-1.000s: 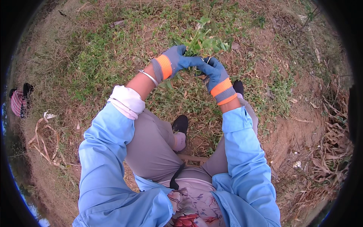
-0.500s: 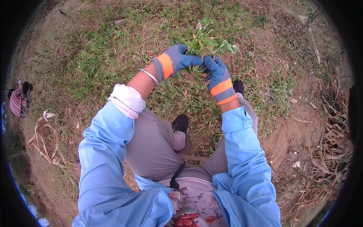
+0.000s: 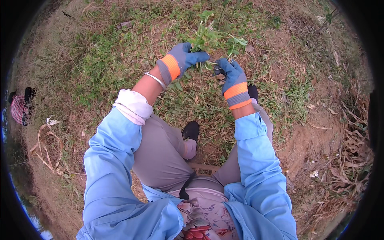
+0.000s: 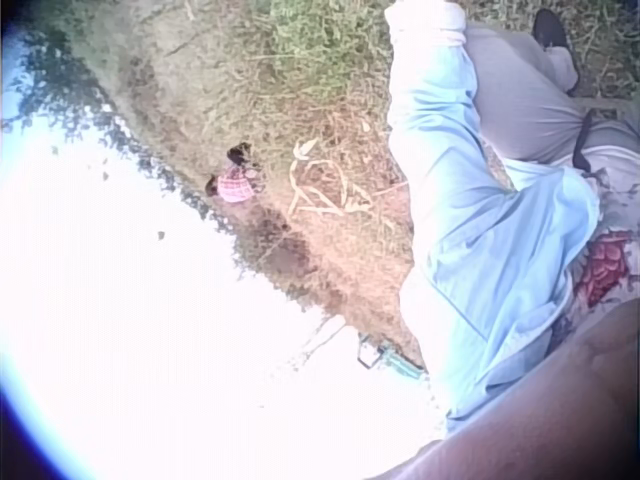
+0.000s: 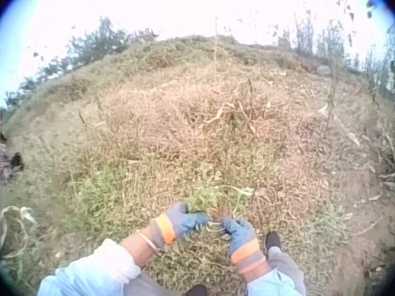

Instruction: The person sits on the ground and pulls weeds from the soil by hand. They gather the uprooted plants into a bundle held in their left hand while continuing to pull more weeds with their right hand.

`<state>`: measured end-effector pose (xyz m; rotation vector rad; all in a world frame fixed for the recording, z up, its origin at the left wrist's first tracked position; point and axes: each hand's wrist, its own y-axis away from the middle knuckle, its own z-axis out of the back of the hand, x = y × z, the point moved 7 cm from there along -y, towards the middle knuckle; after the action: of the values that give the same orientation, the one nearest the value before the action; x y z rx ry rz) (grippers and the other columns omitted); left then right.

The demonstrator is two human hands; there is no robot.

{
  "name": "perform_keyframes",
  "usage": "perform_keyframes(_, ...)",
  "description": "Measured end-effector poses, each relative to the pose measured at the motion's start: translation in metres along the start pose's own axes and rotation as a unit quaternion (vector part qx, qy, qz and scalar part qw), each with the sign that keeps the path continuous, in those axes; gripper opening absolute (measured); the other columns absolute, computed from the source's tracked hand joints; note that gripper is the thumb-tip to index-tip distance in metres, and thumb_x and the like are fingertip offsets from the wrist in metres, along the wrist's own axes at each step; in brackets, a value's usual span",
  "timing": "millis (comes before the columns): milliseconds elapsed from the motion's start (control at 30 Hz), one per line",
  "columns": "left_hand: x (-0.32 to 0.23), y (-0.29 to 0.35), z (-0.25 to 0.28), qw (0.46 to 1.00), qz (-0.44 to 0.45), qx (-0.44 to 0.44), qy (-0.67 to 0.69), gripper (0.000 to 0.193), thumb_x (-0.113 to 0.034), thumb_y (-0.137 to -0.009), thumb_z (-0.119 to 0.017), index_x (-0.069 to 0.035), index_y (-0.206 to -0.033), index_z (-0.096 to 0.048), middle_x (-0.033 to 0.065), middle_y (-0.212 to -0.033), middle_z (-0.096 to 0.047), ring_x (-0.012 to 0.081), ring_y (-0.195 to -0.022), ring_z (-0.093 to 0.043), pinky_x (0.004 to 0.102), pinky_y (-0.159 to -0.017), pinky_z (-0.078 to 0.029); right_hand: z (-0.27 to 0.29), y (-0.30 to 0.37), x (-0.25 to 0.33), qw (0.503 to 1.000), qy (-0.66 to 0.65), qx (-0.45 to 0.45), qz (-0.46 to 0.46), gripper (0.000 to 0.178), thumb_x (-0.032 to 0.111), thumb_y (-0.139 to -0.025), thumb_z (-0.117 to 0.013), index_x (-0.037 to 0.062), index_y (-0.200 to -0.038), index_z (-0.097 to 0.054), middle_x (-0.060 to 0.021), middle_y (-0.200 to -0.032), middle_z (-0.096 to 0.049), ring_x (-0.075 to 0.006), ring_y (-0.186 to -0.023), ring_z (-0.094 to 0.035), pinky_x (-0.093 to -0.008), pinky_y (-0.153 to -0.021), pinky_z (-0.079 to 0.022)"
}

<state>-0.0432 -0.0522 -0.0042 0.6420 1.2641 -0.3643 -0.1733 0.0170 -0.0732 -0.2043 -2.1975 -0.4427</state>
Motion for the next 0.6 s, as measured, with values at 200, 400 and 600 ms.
perform_keyframes(200, 0.001, -0.002, -0.002, 1.0, 0.001, -0.004, 0.016, 0.032, -0.024, -0.071, -0.067, -0.005, -0.096, -0.06, 0.0012, -0.082, -0.061, 0.0089, -0.066, -0.052, 0.024, -0.057, -0.041, 0.009, -0.005, -0.004, 1.0, -0.014, 0.005, -0.022, 0.014, 0.014, -0.076, -0.061, 0.0028, -0.084, -0.057, -0.0058, -0.071, -0.058, -0.014, -0.056, -0.054, -0.0241, -0.051, -0.039)
perform_keyframes(400, -0.007, -0.002, 0.006, 0.997, -0.052, -0.038, 0.031, 0.03, -0.02, -0.071, -0.067, -0.004, -0.096, -0.059, 0.0009, -0.082, -0.06, 0.0099, -0.068, -0.053, 0.0244, -0.057, -0.042, 0.022, -0.012, -0.005, 0.999, -0.021, -0.046, -0.015, 0.015, 0.011, -0.076, -0.061, 0.0009, -0.085, -0.055, -0.0068, -0.07, -0.058, -0.0155, -0.055, -0.053, -0.0265, -0.05, -0.042)
perform_keyframes(600, -0.013, 0.003, 0.044, 0.984, -0.06, -0.129, 0.11, 0.031, -0.021, -0.071, -0.068, -0.005, -0.095, -0.059, 0.0008, -0.081, -0.059, 0.0107, -0.067, -0.054, 0.0245, -0.055, -0.043, 0.043, -0.019, 0.021, 0.996, -0.057, -0.063, 0.023, 0.016, 0.009, -0.076, -0.061, -0.0009, -0.086, -0.053, -0.0071, -0.069, -0.055, -0.0169, -0.05, -0.051, -0.0301, -0.048, -0.044)
